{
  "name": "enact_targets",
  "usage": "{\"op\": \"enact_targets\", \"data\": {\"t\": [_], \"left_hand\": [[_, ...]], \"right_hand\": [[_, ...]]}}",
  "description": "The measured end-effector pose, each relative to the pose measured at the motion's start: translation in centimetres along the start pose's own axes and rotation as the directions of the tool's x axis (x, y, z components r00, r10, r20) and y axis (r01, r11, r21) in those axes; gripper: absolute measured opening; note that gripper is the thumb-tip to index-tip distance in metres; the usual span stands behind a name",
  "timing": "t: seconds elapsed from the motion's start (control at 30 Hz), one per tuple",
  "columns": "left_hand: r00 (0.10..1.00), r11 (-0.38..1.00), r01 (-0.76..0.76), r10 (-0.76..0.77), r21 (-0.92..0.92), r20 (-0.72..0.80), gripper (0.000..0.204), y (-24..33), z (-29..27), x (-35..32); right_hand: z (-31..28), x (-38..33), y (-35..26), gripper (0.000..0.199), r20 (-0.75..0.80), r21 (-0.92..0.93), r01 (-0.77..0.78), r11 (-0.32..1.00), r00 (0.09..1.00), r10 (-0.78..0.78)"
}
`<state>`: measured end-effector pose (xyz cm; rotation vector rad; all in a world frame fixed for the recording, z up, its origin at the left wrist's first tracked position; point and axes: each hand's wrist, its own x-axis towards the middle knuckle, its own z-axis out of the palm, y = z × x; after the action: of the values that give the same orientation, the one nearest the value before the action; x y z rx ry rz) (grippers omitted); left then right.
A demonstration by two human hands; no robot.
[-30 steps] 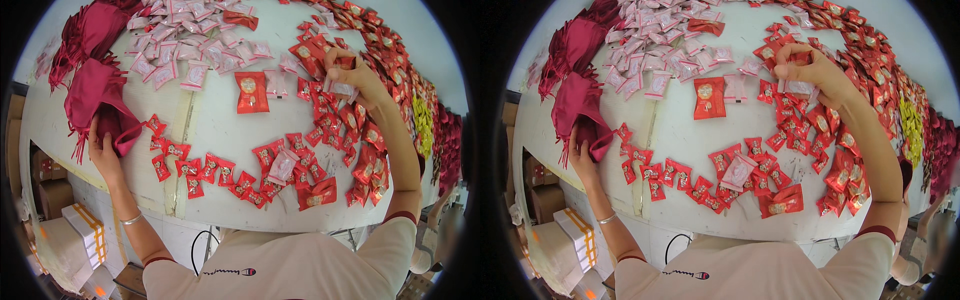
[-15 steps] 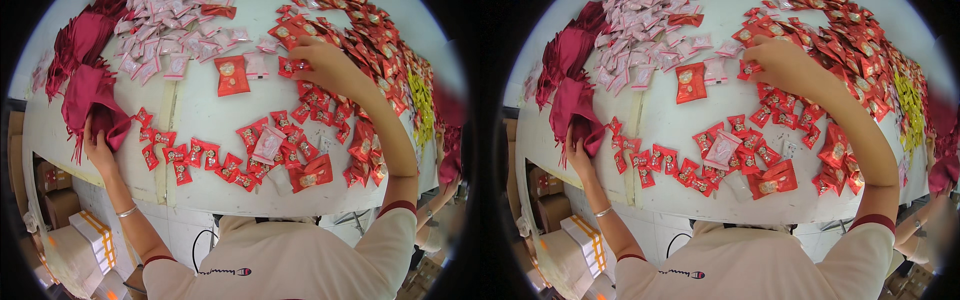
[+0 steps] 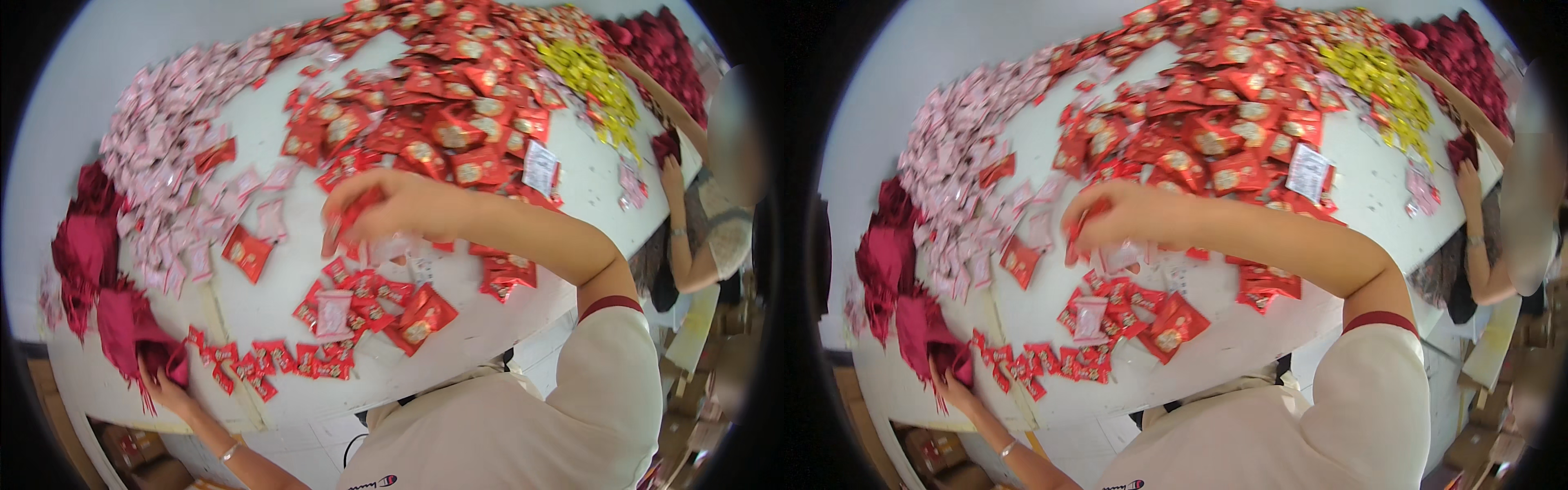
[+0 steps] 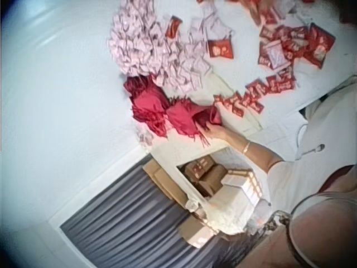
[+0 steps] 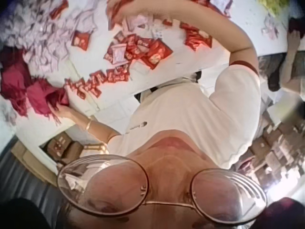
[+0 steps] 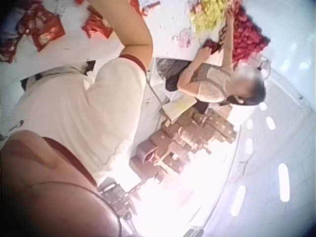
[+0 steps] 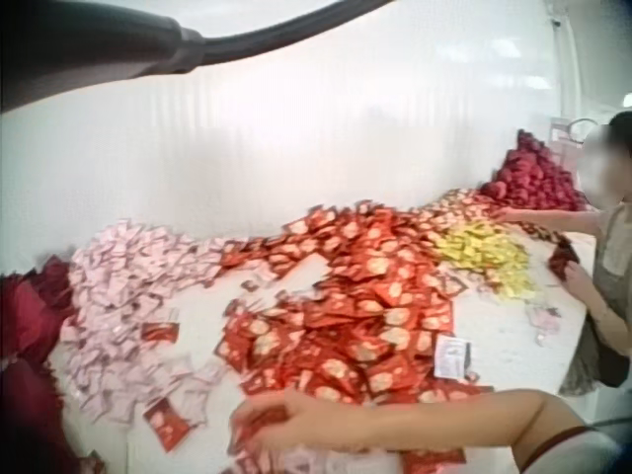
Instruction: The person repeatedly picks up small red packets from a pile on a table and places them into a larger red fabric pouch held in the other hand. The process is continuous and repetitive, with the person handling the items one by one.
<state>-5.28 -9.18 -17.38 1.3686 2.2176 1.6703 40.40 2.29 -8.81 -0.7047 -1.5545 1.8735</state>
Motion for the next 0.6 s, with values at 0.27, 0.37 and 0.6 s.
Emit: {"op": "enact_targets", "data": {"t": [0.27, 0.37, 0.6], "left_hand": [[0.976, 0.96, -0.188, 0.207, 0.208, -0.072, 0.041, 4.2, -2.5, 3.0], [0.928, 0.917, -0.356, 0.369, 0.181, -0.042, 0.042, 5.1, -3.5, 6.2], [0.903, 0.907, -0.42, 0.416, 0.019, 0.11, 0.043, 15.3, 0.4, 5.5]], "right_hand": [[-6.2, -15.9, 1.6, 0.029, -0.62, 0.517, 0.314, 0.796, 0.779, 0.095], [-8.8, -19.6, 0.5, 0.022, -0.742, 0.263, 0.369, 0.891, 0.668, -0.057], [-20.0, -27.2, -1.1, 0.023, -0.948, -0.25, -0.538, 0.805, 0.305, -0.091]]}}
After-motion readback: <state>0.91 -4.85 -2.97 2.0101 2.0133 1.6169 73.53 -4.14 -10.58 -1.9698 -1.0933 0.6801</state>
